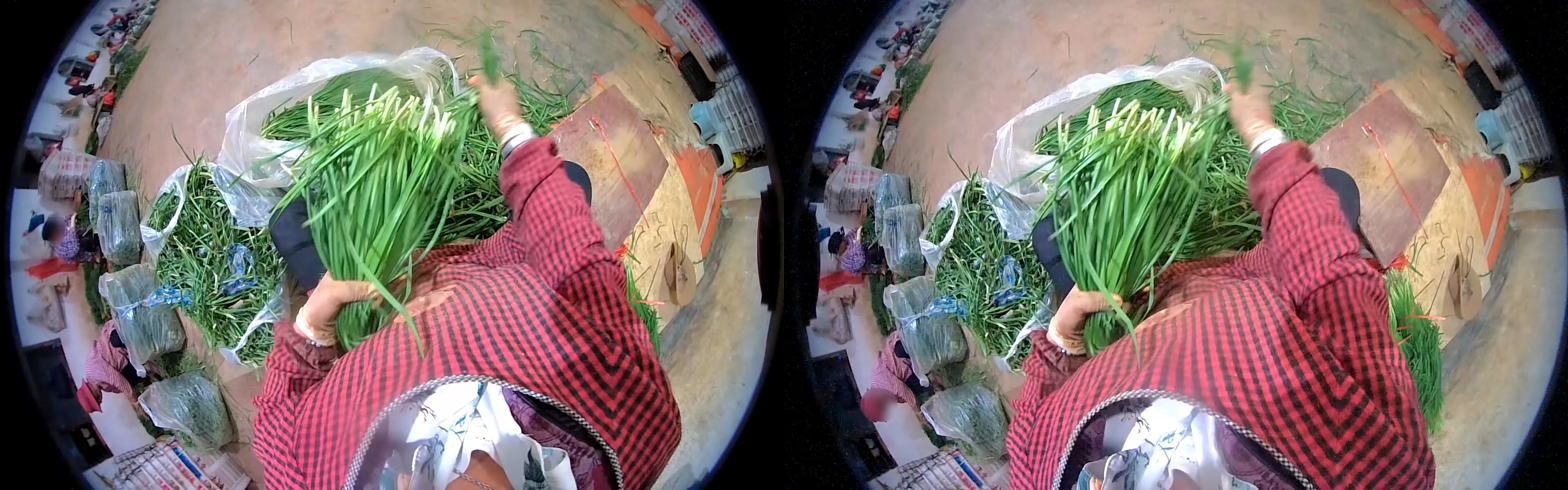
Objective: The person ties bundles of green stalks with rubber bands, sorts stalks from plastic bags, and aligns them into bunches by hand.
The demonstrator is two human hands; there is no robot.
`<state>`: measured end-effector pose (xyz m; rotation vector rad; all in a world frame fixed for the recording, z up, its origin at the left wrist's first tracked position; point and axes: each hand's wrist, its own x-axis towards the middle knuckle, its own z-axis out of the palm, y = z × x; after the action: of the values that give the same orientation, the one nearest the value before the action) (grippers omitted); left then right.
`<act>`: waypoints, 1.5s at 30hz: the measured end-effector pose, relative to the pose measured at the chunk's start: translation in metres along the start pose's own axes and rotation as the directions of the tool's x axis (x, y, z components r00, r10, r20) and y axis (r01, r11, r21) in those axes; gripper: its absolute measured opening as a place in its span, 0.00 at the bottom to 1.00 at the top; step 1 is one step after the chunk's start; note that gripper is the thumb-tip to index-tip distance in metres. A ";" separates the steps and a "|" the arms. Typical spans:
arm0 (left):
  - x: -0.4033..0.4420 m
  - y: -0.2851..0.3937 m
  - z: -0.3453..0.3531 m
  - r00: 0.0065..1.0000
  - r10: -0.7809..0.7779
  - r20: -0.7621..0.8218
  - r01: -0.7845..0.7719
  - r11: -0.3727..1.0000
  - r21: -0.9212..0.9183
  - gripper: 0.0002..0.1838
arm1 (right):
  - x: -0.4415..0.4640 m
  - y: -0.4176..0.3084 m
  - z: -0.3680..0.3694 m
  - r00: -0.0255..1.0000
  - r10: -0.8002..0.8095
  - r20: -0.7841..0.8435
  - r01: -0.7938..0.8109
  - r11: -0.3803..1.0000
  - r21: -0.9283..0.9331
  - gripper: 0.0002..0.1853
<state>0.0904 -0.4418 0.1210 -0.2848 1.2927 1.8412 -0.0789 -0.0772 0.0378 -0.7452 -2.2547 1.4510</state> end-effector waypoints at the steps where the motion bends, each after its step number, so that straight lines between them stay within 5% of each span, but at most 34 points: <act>1: -0.008 0.000 -0.006 1.000 -0.009 -0.022 0.010 1.000 0.028 0.16 | 0.021 0.016 -0.013 0.999 0.033 -0.010 -0.030 0.972 0.234 0.14; 3: -0.021 -0.007 -0.022 1.000 0.012 -0.008 -0.012 1.000 -0.027 0.18 | 0.048 0.027 -0.051 0.989 0.140 -0.054 -0.123 0.961 0.246 0.11; 5: -0.024 -0.022 -0.042 0.999 0.004 0.052 0.004 0.989 -0.150 0.21 | 0.044 0.010 -0.094 0.993 0.112 -0.018 -0.112 0.994 0.017 0.16; 7: -0.025 -0.018 -0.041 0.995 -0.103 -0.001 0.101 0.974 -0.203 0.25 | 0.047 0.031 -0.111 0.951 0.087 0.298 -0.067 0.995 -0.075 0.26; 9: -0.023 -0.013 -0.029 0.999 0.036 0.032 -0.031 0.988 -0.150 0.33 | 0.021 0.044 -0.106 0.731 -0.044 0.681 0.486 0.735 -0.473 0.33; 10: -0.019 -0.016 -0.034 0.997 0.063 0.054 -0.056 0.991 -0.125 0.31 | 0.001 0.033 -0.099 0.683 -0.048 0.728 0.601 0.604 -0.524 0.37; 12: -0.016 -0.012 -0.028 0.997 0.066 0.032 -0.063 0.994 -0.094 0.29 | -0.036 -0.028 -0.085 0.706 -0.025 0.708 0.435 0.804 -0.405 0.30; 13: -0.016 -0.013 -0.028 0.998 0.058 0.030 -0.055 0.994 -0.090 0.29 | -0.058 -0.046 -0.076 0.699 0.017 0.715 0.152 0.973 -0.172 0.25; 14: -0.014 -0.015 -0.030 0.998 0.059 0.037 -0.057 0.997 -0.059 0.28 | -0.076 -0.071 -0.070 0.620 0.089 0.780 0.067 0.984 -0.166 0.30; 17: -0.013 -0.017 -0.030 0.998 0.061 -0.016 -0.059 0.996 0.059 0.27 | -0.109 -0.080 -0.036 0.542 -0.236 0.806 0.568 0.810 -0.145 0.25; 20: -0.014 -0.014 -0.026 1.000 0.028 0.011 -0.028 0.999 -0.020 0.26 | -0.111 -0.055 -0.014 0.533 -0.544 0.648 0.747 0.662 -0.058 0.14; 25: -0.027 -0.022 -0.037 0.998 0.055 0.010 -0.055 0.998 -0.040 0.27 | -0.078 -0.006 -0.038 0.635 -0.576 0.514 0.743 0.636 -0.206 0.13; 27: -0.028 -0.029 -0.045 0.999 0.007 0.041 -0.002 0.994 -0.112 0.27 | -0.037 0.037 -0.054 0.766 -0.418 0.489 0.630 0.642 -0.437 0.15; 28: -0.028 -0.024 -0.033 0.998 0.056 0.039 -0.050 0.989 -0.142 0.27 | -0.039 -0.003 -0.074 0.729 0.255 0.635 0.266 0.750 -0.606 0.19; 29: -0.026 -0.021 -0.030 0.998 0.057 0.041 -0.050 0.989 -0.142 0.27 | -0.046 -0.002 -0.071 0.731 0.255 0.633 0.265 0.749 -0.607 0.19; 31: -0.025 -0.019 -0.026 0.999 0.016 0.035 -0.010 0.985 -0.174 0.28 | -0.067 0.001 -0.066 0.588 0.008 0.809 0.325 0.913 -0.245 0.25; 32: -0.022 -0.020 -0.029 1.000 -0.011 0.020 0.014 0.988 -0.151 0.28 | -0.079 -0.008 -0.061 0.534 -0.047 0.844 0.213 0.974 -0.080 0.29; 33: -0.021 -0.019 -0.026 1.000 -0.013 0.022 0.016 0.989 -0.148 0.28 | -0.095 -0.016 -0.050 0.510 -0.021 0.860 -0.062 0.996 0.061 0.24; 35: -0.020 -0.014 -0.017 0.999 0.029 -0.036 -0.030 0.999 -0.030 0.26 | -0.114 -0.037 -0.041 0.419 -0.020 0.908 -0.234 0.964 0.129 0.19; 42: -0.020 -0.019 -0.034 0.992 0.060 0.108 -0.060 0.998 0.001 0.29 | -0.112 -0.024 -0.036 0.563 -0.143 0.814 0.013 0.986 0.164 0.13; 44: -0.018 -0.020 -0.034 0.991 0.071 0.112 -0.072 0.997 0.004 0.29 | -0.108 -0.021 -0.040 0.609 -0.293 0.737 0.462 0.886 -0.030 0.12; 45: -0.016 -0.022 -0.036 0.991 0.070 0.114 -0.071 0.997 0.003 0.29 | -0.104 -0.018 -0.041 0.609 -0.291 0.737 0.462 0.886 -0.032 0.12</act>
<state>0.1066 -0.4783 0.1004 -0.1301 1.2444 1.8840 0.0222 -0.1163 0.0690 0.3735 -2.9336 1.4272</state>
